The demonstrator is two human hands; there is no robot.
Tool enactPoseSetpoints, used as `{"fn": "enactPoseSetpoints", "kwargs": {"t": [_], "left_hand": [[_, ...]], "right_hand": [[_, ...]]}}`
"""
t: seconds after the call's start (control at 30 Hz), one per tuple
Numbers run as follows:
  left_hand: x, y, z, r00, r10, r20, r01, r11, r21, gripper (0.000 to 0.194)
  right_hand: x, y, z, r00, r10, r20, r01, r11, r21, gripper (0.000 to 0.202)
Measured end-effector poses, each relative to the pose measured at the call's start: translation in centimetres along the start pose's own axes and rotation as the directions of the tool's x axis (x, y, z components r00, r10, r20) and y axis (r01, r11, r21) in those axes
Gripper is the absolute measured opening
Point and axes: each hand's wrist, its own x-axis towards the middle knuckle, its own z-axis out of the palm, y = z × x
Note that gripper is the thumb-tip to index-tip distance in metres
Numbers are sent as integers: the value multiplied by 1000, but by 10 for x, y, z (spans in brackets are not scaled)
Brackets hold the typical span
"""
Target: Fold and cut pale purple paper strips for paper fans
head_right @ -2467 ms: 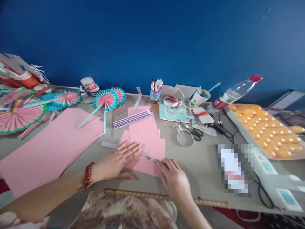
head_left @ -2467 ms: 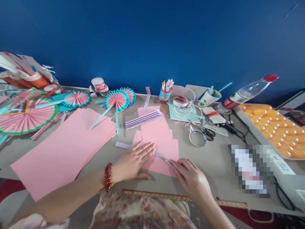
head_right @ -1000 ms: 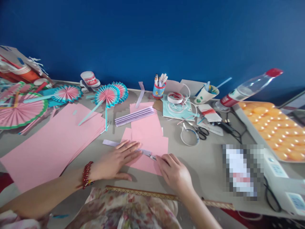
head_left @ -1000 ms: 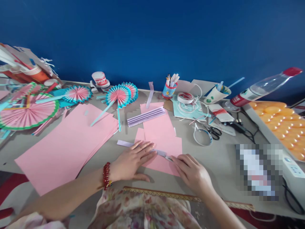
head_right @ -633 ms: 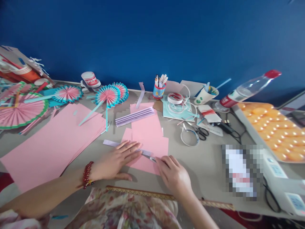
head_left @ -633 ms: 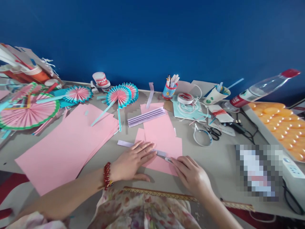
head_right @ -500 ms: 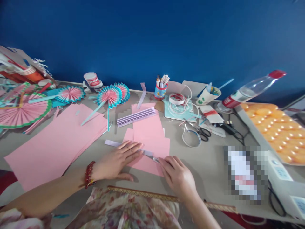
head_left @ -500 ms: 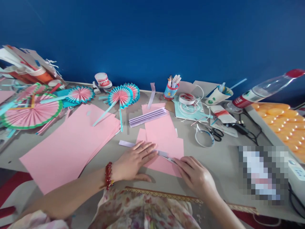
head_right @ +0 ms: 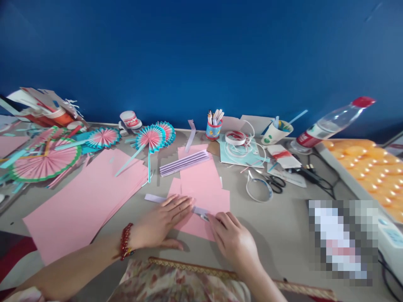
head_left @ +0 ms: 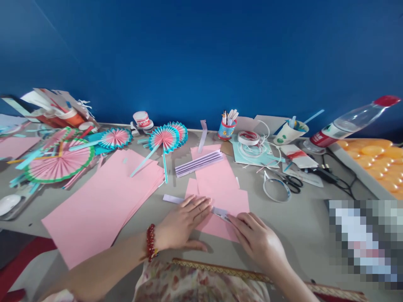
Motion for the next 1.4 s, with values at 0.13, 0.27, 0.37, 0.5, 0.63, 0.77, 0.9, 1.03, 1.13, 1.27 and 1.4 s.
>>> {"fn": "enactPoseSetpoints", "kwargs": {"t": [0.13, 0.27, 0.37, 0.5, 0.63, 0.77, 0.9, 1.03, 1.13, 1.27, 1.4], "left_hand": [[0, -1, 0, 1000, 13, -4, -13, 1000, -8, 103], [0, -2, 0, 1000, 18, -16, -18, 1000, -7, 104], [0, -1, 0, 1000, 18, -9, -18, 1000, -1, 104], [0, -1, 1, 1000, 11, -1, -11, 1000, -9, 103], [0, -1, 0, 1000, 15, 2, -15, 1000, -8, 104], [0, 0, -2, 1000, 6, 15, -6, 1000, -4, 103], [0, 1, -5, 999, 8, 31, -8, 1000, -15, 101], [1, 3, -8, 1000, 0, 25, 0, 1000, -5, 100], [1, 6, -14, 1000, -10, 27, 10, 1000, 0, 98], [-5, 7, -24, 1000, -18, 9, 18, 1000, -10, 95], [-17, -1, -21, 999, -48, 26, 48, 999, 0, 98]], "right_hand": [[3, -1, 1, 1000, -7, -2, 7, 999, -39, 33], [2, 0, -2, 999, -37, 9, 37, 999, -35, 33], [0, 0, -4, 999, -36, 1, 36, 999, -36, 34], [0, -3, -2, 1000, -10, -8, 10, 998, -57, 34], [5, -7, 2, 999, -37, -21, 35, 996, -79, 33], [8, -9, 4, 996, -73, -51, 68, 993, -92, 33], [10, -9, 5, 989, -109, -98, 101, 991, -89, 32], [12, -8, 7, 986, -129, -109, 121, 990, -73, 33], [10, -6, 8, 979, -162, -126, 152, 984, -89, 34], [10, -4, 9, 968, -183, -175, 165, 980, -111, 33], [12, -5, 9, 975, -153, -159, 143, 987, -69, 32]]}}
